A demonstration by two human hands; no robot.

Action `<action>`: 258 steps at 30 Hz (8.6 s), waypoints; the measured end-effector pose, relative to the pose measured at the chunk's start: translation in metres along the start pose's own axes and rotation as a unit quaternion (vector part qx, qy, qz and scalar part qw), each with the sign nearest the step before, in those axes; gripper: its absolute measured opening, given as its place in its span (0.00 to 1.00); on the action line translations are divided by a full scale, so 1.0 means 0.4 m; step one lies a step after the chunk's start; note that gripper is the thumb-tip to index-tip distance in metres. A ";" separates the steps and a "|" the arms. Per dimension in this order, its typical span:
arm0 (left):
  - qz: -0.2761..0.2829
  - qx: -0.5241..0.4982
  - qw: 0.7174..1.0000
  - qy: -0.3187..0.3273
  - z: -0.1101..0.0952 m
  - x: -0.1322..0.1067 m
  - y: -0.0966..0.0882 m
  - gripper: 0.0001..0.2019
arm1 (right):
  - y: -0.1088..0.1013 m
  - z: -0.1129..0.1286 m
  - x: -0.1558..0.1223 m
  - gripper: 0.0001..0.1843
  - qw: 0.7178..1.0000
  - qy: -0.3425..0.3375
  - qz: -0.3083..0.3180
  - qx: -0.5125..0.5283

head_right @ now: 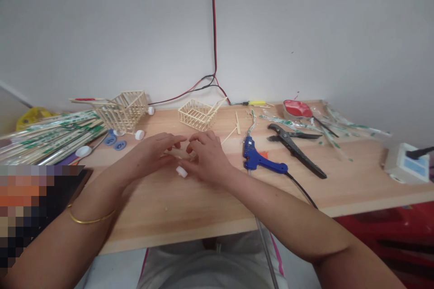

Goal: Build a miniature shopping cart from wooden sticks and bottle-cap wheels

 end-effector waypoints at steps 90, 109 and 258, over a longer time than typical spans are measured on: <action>-0.003 -0.109 0.994 -0.020 -0.005 0.007 -0.005 0.22 | 0.003 -0.002 0.000 0.12 1.000 -0.008 0.004 -0.010; 0.001 -0.111 0.994 -0.007 -0.011 0.006 -0.003 0.21 | 0.000 -0.008 0.000 0.16 1.000 -0.003 0.010 -0.009; -0.363 0.116 0.897 0.226 -0.307 -0.156 -0.075 0.13 | -0.016 0.033 -0.023 0.20 0.801 -0.110 0.145 0.571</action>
Point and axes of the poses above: each hand's wrist, its own x-axis towards the middle knuckle, its own y-axis out of the palm, z = x × y, the point moved 10 cm from there along x, towards the middle knuckle, and after that the axes turned 15 degrees about z, right-handed, at the moved point
